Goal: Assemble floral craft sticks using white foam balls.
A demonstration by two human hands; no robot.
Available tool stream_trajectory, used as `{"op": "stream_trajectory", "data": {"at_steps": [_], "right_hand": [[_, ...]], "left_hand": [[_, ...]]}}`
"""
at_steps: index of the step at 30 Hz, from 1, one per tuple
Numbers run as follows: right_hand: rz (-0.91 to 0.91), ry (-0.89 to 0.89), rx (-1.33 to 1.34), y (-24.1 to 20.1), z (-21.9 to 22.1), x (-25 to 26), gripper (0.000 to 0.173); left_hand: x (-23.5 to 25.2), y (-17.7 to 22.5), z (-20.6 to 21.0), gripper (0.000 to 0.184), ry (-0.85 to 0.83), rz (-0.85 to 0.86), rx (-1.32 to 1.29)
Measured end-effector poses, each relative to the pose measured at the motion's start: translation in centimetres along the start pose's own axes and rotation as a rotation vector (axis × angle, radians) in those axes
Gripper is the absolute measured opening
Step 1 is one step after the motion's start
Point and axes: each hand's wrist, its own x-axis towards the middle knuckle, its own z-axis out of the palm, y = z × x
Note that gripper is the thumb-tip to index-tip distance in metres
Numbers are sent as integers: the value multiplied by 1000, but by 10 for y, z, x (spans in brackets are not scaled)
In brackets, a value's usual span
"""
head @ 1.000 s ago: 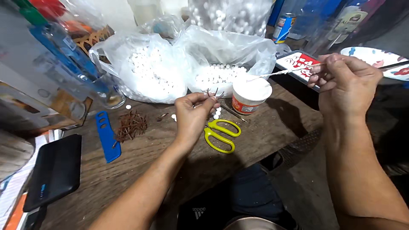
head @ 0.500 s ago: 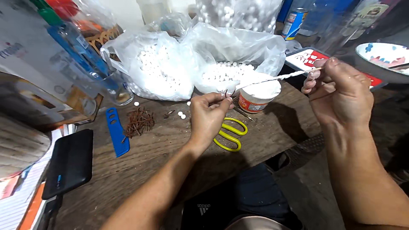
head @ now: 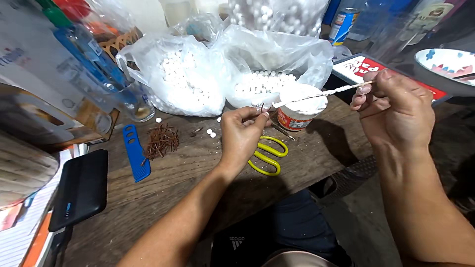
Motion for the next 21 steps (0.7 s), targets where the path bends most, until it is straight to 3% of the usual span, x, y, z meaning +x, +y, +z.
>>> {"op": "stream_trajectory", "data": {"at_steps": [15,21], "right_hand": [[95,4,63,3,-2,0,37],[53,-32,57,2,8,-4,36]], "left_hand": [[1,1,-3,4,9,-15,31],[-1,-2,-1,3,-22,58,128]]}}
